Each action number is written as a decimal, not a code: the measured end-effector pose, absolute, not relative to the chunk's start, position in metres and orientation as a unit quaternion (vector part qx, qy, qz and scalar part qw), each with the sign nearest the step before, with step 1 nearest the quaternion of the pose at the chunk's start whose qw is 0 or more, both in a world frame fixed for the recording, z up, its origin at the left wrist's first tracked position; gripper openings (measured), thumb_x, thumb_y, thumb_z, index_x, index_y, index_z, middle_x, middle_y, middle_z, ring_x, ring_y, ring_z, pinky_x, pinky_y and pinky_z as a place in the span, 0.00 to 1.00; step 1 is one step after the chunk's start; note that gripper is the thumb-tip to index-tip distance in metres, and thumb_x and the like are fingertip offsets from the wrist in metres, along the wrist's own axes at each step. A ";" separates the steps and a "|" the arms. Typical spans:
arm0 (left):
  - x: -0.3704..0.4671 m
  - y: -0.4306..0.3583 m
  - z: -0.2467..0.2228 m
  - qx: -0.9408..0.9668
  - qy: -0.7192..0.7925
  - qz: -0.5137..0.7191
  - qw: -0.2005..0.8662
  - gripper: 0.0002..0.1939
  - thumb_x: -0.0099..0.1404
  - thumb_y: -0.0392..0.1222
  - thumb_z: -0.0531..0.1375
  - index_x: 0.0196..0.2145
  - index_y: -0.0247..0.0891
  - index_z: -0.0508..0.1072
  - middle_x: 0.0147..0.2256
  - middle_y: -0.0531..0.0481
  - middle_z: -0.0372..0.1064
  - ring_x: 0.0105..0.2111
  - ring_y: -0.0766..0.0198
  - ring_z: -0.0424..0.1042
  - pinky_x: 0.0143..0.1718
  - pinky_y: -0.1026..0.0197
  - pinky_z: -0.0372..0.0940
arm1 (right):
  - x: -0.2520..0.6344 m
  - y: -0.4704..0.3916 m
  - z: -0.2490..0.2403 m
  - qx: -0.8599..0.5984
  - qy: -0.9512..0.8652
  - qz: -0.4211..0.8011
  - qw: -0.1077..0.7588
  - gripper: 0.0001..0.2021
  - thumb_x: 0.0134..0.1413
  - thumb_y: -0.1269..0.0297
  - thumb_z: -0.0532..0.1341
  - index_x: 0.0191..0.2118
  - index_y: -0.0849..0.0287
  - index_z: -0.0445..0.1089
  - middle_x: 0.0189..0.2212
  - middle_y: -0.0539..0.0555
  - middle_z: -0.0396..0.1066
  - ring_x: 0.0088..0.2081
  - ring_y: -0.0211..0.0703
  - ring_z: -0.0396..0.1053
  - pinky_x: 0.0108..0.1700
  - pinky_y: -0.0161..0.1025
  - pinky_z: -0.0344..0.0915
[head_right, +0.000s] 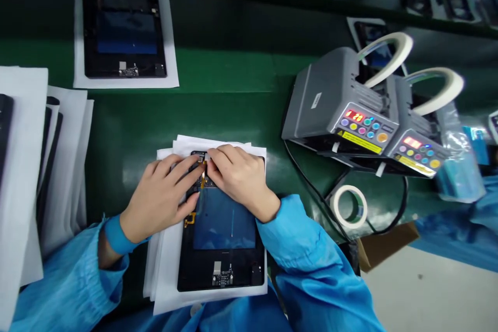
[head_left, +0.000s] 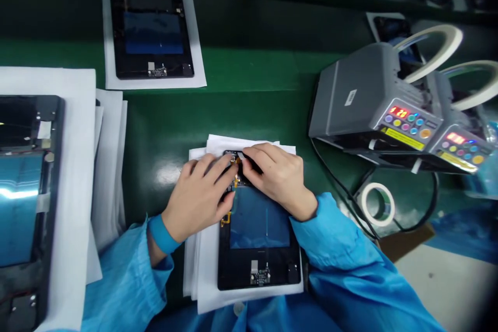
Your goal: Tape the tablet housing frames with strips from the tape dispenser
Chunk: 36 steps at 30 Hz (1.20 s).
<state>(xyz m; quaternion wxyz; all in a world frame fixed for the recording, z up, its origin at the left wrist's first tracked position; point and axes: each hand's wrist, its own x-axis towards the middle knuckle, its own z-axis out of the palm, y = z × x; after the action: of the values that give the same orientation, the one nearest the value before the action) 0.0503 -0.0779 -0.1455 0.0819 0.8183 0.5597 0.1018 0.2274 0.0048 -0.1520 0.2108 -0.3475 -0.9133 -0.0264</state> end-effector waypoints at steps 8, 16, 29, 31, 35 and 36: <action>0.053 -0.077 -0.145 0.815 0.562 0.112 0.087 0.22 0.65 0.44 0.51 0.56 0.38 0.65 0.58 0.45 0.60 0.54 0.46 0.58 0.46 0.47 0.59 | 0.228 0.006 -0.154 -0.338 -0.926 -0.012 0.166 0.09 0.61 0.65 0.55 0.38 0.57 0.73 0.36 0.52 0.73 0.35 0.38 0.68 0.34 0.37 0.60; 0.051 -0.079 -0.147 0.806 0.569 0.140 0.083 0.19 0.64 0.43 0.52 0.51 0.36 0.68 0.57 0.45 0.62 0.53 0.48 0.59 0.46 0.48 0.60 | 0.227 0.004 -0.149 -0.320 -0.938 -0.025 0.131 0.11 0.63 0.64 0.53 0.37 0.56 0.73 0.37 0.51 0.72 0.35 0.39 0.66 0.33 0.38 0.57; 0.052 -0.088 -0.150 0.800 0.568 0.162 0.102 0.20 0.64 0.45 0.54 0.52 0.34 0.66 0.55 0.46 0.63 0.53 0.52 0.58 0.50 0.50 0.57 | 0.227 -0.005 -0.143 -0.259 -0.959 -0.082 0.081 0.09 0.60 0.68 0.55 0.42 0.59 0.72 0.40 0.53 0.73 0.36 0.40 0.67 0.32 0.37 0.61; 0.052 -0.089 -0.149 0.801 0.570 0.154 0.102 0.21 0.64 0.44 0.54 0.52 0.34 0.65 0.55 0.45 0.63 0.53 0.52 0.58 0.50 0.51 0.56 | 0.222 -0.011 -0.139 -0.256 -0.960 -0.104 0.053 0.10 0.58 0.70 0.55 0.43 0.61 0.71 0.41 0.55 0.72 0.36 0.42 0.67 0.29 0.38 0.61; 0.052 -0.090 -0.149 0.803 0.567 0.149 0.104 0.21 0.65 0.45 0.53 0.54 0.34 0.64 0.56 0.43 0.61 0.53 0.52 0.57 0.48 0.51 0.56 | 0.221 -0.023 -0.134 -0.249 -0.962 -0.106 0.016 0.15 0.54 0.74 0.56 0.47 0.66 0.69 0.46 0.59 0.71 0.40 0.46 0.68 0.29 0.39 0.64; 0.052 -0.090 -0.150 0.804 0.566 0.149 0.105 0.22 0.65 0.45 0.52 0.54 0.34 0.64 0.57 0.43 0.60 0.53 0.52 0.56 0.48 0.51 0.56 | 0.224 -0.025 -0.133 -0.247 -0.964 -0.095 0.014 0.16 0.54 0.74 0.55 0.48 0.66 0.69 0.48 0.60 0.70 0.42 0.47 0.68 0.30 0.40 0.66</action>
<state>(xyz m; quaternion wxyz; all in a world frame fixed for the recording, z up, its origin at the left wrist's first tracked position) 0.0521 -0.0898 -0.1496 0.1048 0.8037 0.5663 0.1494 0.2244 -0.0250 -0.1332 0.0144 -0.2468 -0.9643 -0.0946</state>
